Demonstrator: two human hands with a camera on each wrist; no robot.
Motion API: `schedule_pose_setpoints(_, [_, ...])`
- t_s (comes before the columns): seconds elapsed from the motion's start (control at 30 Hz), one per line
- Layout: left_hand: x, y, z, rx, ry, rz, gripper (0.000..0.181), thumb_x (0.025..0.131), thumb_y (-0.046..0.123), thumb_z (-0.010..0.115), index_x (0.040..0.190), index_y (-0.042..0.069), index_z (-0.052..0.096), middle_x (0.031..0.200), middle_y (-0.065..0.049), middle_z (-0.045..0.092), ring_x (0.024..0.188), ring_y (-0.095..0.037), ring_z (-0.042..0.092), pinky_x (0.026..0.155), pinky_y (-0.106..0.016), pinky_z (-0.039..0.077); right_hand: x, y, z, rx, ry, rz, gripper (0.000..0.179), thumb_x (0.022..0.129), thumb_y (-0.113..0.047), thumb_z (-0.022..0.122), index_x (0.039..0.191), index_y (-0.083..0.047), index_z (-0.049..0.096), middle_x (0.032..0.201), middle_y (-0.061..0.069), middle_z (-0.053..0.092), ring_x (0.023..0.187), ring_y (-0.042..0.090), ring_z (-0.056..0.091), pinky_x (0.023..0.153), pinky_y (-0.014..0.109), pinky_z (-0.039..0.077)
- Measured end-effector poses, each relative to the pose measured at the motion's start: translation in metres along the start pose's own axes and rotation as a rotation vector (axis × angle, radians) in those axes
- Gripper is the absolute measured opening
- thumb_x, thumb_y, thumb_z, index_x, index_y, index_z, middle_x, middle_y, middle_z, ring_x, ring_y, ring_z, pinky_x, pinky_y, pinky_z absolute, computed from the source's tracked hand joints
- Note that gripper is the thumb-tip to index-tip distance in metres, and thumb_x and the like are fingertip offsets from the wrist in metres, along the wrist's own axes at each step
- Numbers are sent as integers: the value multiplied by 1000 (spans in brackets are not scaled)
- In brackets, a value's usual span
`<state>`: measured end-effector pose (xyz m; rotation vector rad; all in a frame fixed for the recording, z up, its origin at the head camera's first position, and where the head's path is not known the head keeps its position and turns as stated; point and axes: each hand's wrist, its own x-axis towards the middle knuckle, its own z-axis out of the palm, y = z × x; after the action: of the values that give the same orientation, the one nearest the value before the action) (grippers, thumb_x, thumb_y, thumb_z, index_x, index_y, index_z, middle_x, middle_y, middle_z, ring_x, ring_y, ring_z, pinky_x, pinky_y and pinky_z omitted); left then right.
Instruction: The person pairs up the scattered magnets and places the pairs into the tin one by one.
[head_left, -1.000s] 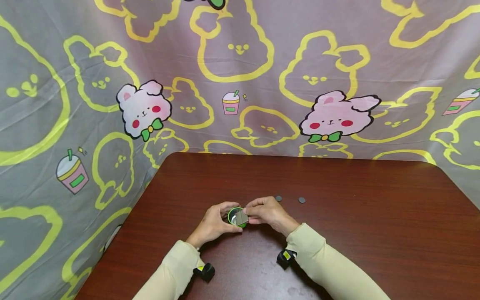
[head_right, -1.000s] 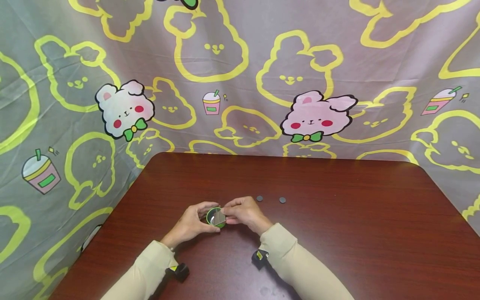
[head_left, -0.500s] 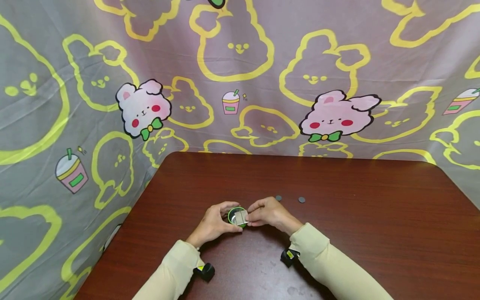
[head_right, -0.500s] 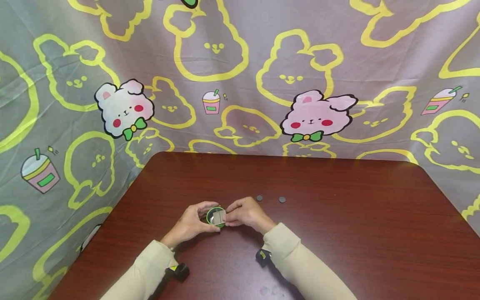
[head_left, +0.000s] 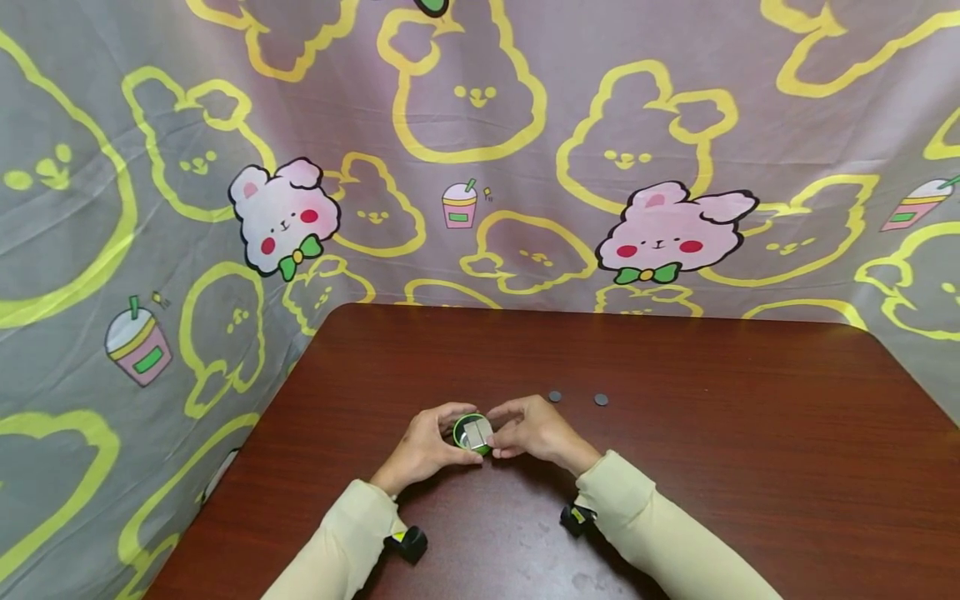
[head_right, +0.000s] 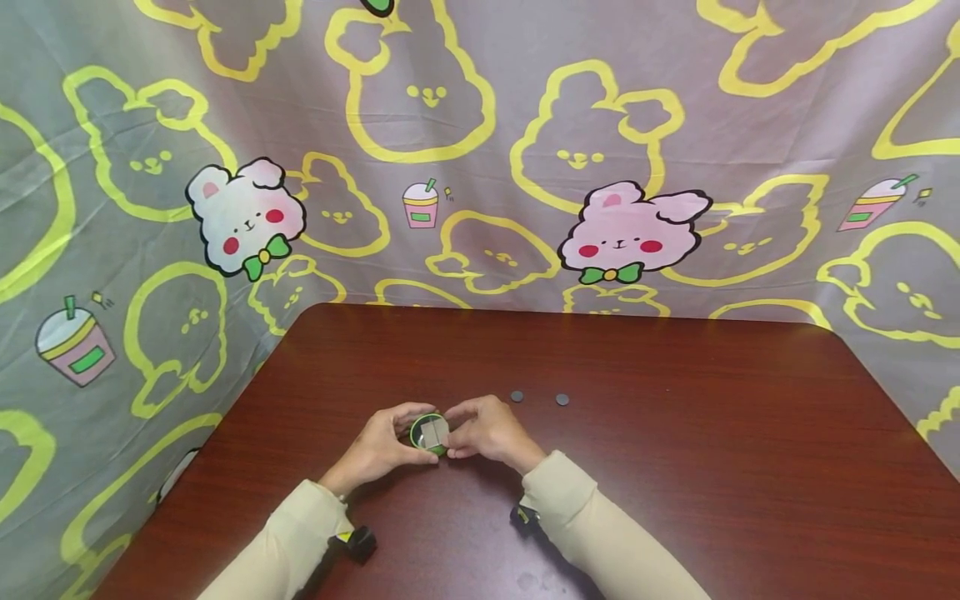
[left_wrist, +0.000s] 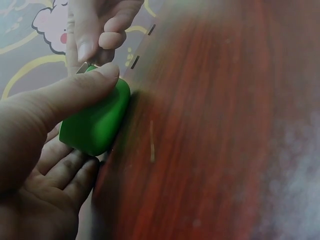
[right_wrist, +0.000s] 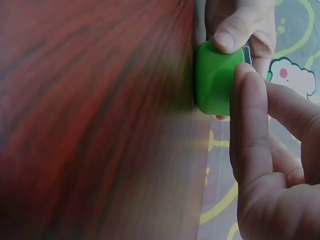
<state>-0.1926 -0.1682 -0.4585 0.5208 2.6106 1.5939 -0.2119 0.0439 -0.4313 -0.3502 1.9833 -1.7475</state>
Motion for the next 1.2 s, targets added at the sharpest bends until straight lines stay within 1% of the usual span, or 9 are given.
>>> schedule_pose_setpoints(0.2, [0,1,-1,5,-3,-18,65,66,9,94,125,2,65,112,-10,72,95,-16,68,81,-23,52,2,-1,4,-29,24,1,36,85,7,72,119,14,64,85,20,73,62,15,68,62,30,59])
schedule_pose_setpoints(0.33, [1,2,0,5,-9,-26,66,67,10,94,126,3,65,114,-9,72,99,-18,68,83,-23,51,4,-4,8,-73,62,-25,28,85,7,72,112,13,67,78,16,71,57,14,67,59,30,59])
schedule_pose_setpoints(0.47, [1,4,0,4,-9,-32,67,67,11,94,126,3,65,115,-10,71,101,-19,68,83,-23,51,5,-7,9,-125,102,-35,22,83,7,74,102,11,64,72,13,69,54,14,66,55,31,58])
schedule_pose_setpoints(0.73, [0,4,0,3,-10,-36,66,67,10,94,126,3,65,118,-10,70,102,-20,67,84,-24,51,6,-8,8,-167,126,29,25,82,3,78,96,7,57,69,13,66,51,13,63,53,30,57])
schedule_pose_setpoints(0.77, [0,4,0,-2,-8,-35,66,67,10,94,126,3,65,118,-10,70,102,-20,68,84,-24,51,7,-7,9,-172,128,31,26,82,3,78,95,7,57,69,14,66,50,13,63,53,30,57])
schedule_pose_setpoints(0.8, [-1,8,-1,-7,-7,-30,65,67,7,93,125,0,64,118,-12,70,103,-23,68,85,-26,52,8,-7,9,-181,133,31,25,82,3,78,94,6,56,68,14,66,50,13,63,52,30,57])
schedule_pose_setpoints(1.0, [-1,6,0,-14,-1,-2,64,68,3,91,125,-5,63,118,-18,69,104,-29,68,86,-31,53,12,-7,13,-230,148,22,21,82,6,75,92,7,56,66,14,65,49,14,63,51,31,57])
schedule_pose_setpoints(1.03, [0,1,1,-9,0,-1,65,68,5,92,126,-3,63,118,-16,70,103,-27,68,85,-29,53,12,-7,14,-233,146,23,21,83,6,75,92,7,56,66,14,65,49,14,63,51,31,57])
schedule_pose_setpoints(1.2, [0,0,1,-1,-5,4,65,67,8,93,125,-2,64,117,-13,71,101,-22,68,83,-25,52,10,-7,13,-225,134,42,23,82,5,76,91,6,56,66,14,65,49,14,63,51,30,57])
